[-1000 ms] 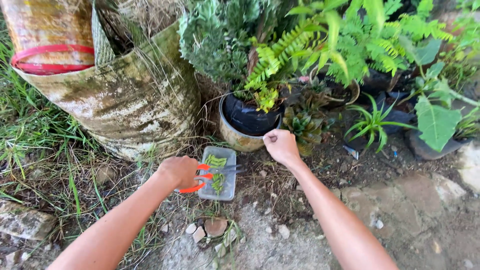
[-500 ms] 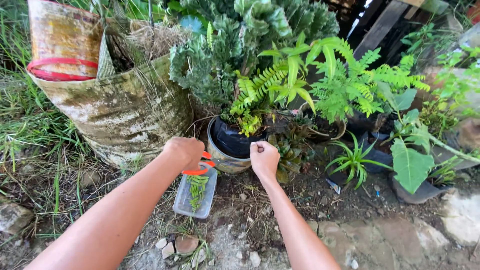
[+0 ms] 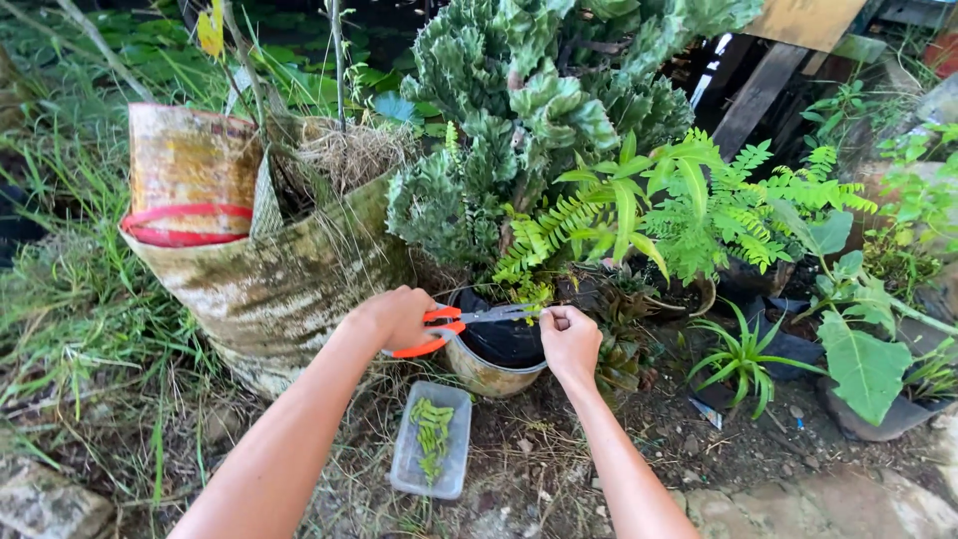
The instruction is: Prune various potted plants in an outdoor garden using garden shears and collect the trimmings.
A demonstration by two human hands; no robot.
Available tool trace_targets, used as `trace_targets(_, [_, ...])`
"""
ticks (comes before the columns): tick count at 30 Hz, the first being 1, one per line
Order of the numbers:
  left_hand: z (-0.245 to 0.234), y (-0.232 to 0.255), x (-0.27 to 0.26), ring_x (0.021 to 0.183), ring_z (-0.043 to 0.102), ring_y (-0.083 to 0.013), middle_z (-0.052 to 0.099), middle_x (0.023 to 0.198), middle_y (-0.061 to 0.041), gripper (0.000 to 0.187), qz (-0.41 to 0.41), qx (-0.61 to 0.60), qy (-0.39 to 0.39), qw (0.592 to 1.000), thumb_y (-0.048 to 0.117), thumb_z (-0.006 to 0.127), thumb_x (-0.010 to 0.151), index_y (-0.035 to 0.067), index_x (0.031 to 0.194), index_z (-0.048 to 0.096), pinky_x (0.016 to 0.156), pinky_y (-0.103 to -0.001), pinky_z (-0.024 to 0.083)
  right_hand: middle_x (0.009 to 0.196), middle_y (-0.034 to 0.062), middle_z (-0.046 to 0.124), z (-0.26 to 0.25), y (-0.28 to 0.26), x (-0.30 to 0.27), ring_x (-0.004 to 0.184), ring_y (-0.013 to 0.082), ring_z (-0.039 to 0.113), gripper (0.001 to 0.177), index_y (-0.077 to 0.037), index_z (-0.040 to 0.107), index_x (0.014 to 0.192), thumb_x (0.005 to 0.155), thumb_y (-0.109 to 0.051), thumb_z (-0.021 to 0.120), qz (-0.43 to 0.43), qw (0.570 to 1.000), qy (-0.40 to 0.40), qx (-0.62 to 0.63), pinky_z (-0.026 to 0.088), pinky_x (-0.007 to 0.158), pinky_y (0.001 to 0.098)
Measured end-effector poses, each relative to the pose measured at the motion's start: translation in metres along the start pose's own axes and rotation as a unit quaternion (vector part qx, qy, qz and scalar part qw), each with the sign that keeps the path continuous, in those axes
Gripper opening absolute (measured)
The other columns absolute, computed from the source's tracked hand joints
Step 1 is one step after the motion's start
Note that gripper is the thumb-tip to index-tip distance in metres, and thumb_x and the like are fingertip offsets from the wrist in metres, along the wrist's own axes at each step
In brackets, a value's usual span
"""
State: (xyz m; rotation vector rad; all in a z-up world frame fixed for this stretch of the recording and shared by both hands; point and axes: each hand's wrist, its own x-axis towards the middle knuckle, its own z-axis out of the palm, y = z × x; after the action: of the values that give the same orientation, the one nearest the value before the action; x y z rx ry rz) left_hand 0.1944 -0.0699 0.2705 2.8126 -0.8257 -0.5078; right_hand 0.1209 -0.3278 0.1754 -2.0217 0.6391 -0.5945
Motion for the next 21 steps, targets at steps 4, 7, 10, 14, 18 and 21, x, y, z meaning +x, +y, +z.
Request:
trace_targets(4, [-0.010, -0.021, -0.010, 0.087, 0.073, -0.0363, 0.076, 0.089, -0.015, 0.051, 0.023, -0.029, 0.050, 0.998, 0.049, 0.069, 0.081, 0.032, 0.129, 0.071, 0.084, -0.045, 0.058, 0.076, 0.0082, 0.077, 0.013, -0.013, 0.001, 0.066, 0.0145, 0.071, 0.019, -0.005, 0.080, 0.098, 0.087, -0.019, 0.075, -0.016, 1.000, 0.006, -0.003, 0.055, 0.067, 0.0297])
trace_targets(7, [0.005, -0.040, 0.004, 0.086, 0.072, -0.0357, 0.076, 0.087, -0.017, 0.054, 0.029, -0.018, 0.072, 0.997, 0.053, 0.065, 0.085, 0.028, 0.132, 0.067, 0.084, -0.047, 0.058, 0.078, 0.0080, 0.078, 0.019, -0.013, 0.009, 0.067, 0.0134, 0.071, 0.018, -0.005, 0.080, 0.099, 0.086, -0.017, 0.075, -0.045, 0.999, 0.010, 0.001, 0.056, 0.067, 0.0291])
trace_targets(10, [0.021, -0.052, 0.023, 0.085, 0.074, -0.0318, 0.075, 0.090, -0.015, 0.053, 0.015, 0.038, 0.108, 0.993, 0.051, 0.069, 0.083, 0.012, 0.120, 0.070, 0.080, -0.046, 0.060, 0.080, 0.0089, 0.078, 0.028, -0.015, 0.023, 0.068, 0.0132, 0.071, 0.018, -0.004, 0.080, 0.100, 0.088, -0.017, 0.075, -0.045, 0.998, 0.041, 0.008, 0.056, 0.067, 0.0291])
trace_targets(14, [0.015, -0.037, 0.017, 0.081, 0.075, -0.0340, 0.075, 0.088, -0.019, 0.050, -0.004, -0.014, 0.103, 0.995, 0.055, 0.065, 0.087, 0.011, 0.110, 0.070, 0.076, -0.045, 0.061, 0.082, 0.0103, 0.079, 0.038, -0.012, 0.041, 0.069, 0.0150, 0.072, 0.020, -0.005, 0.079, 0.104, 0.089, -0.018, 0.075, -0.031, 0.997, 0.066, -0.004, 0.056, 0.069, 0.0302])
trace_targets(18, [0.038, -0.046, 0.037, 0.082, 0.075, -0.0341, 0.074, 0.088, -0.020, 0.053, -0.035, -0.036, 0.111, 0.993, 0.055, 0.069, 0.087, 0.002, 0.094, 0.070, 0.074, -0.045, 0.062, 0.082, 0.0123, 0.079, 0.053, -0.011, 0.055, 0.070, 0.0183, 0.073, 0.021, -0.002, 0.079, 0.101, 0.091, -0.020, 0.074, -0.003, 0.997, 0.077, -0.022, 0.056, 0.071, 0.0327])
trace_targets(21, [0.061, -0.058, 0.051, 0.080, 0.074, -0.0346, 0.073, 0.086, -0.020, 0.056, -0.011, -0.012, 0.142, 0.990, 0.056, 0.069, 0.089, 0.000, 0.089, 0.070, 0.071, -0.046, 0.061, 0.079, 0.0142, 0.077, 0.064, -0.007, 0.061, 0.069, 0.0207, 0.073, 0.024, -0.005, 0.078, 0.105, 0.089, -0.022, 0.073, -0.016, 0.994, 0.093, -0.054, 0.056, 0.072, 0.0362])
